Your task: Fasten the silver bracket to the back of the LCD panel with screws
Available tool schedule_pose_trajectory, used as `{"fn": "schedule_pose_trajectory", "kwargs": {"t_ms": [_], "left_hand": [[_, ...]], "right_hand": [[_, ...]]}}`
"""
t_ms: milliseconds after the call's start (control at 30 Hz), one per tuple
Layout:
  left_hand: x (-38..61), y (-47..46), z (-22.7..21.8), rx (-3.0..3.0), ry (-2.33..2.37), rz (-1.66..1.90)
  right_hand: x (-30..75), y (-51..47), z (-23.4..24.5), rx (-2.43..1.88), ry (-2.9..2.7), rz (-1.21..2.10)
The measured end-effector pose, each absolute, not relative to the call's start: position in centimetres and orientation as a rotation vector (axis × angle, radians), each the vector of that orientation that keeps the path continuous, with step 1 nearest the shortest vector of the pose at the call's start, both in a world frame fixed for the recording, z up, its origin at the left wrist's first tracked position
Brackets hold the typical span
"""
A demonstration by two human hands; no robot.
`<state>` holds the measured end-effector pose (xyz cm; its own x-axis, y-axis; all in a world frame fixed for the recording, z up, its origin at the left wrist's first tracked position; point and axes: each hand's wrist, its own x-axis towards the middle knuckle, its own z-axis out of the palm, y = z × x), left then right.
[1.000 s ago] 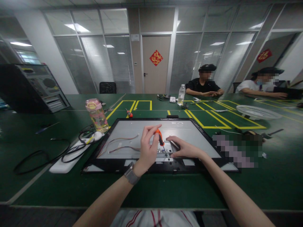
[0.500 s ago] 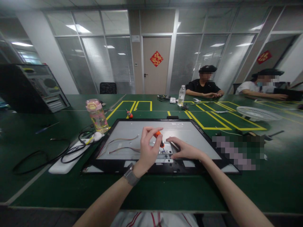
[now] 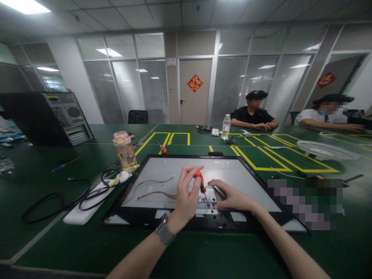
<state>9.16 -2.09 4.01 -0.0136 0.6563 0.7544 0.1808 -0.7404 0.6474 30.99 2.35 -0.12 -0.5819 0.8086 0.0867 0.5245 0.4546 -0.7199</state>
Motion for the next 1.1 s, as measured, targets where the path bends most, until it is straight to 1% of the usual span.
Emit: {"fn": "schedule_pose_trajectory", "kwargs": {"t_ms": [367, 533, 1100], "left_hand": [[9.30, -1.57, 3.15, 1.877, 0.916, 1.818], [9.13, -1.85, 3.49, 1.887, 0.863, 1.771], [9.22, -1.58, 3.87, 1.930, 0.861, 1.785]], "right_hand": [[30.78, 2.46, -0.20, -1.133, -2.289, 0.921], [30.73, 2.38, -0.08, -1.141, -2.270, 0.932], [30.85, 2.68, -0.31, -1.116, -2.284, 0.913]]}}
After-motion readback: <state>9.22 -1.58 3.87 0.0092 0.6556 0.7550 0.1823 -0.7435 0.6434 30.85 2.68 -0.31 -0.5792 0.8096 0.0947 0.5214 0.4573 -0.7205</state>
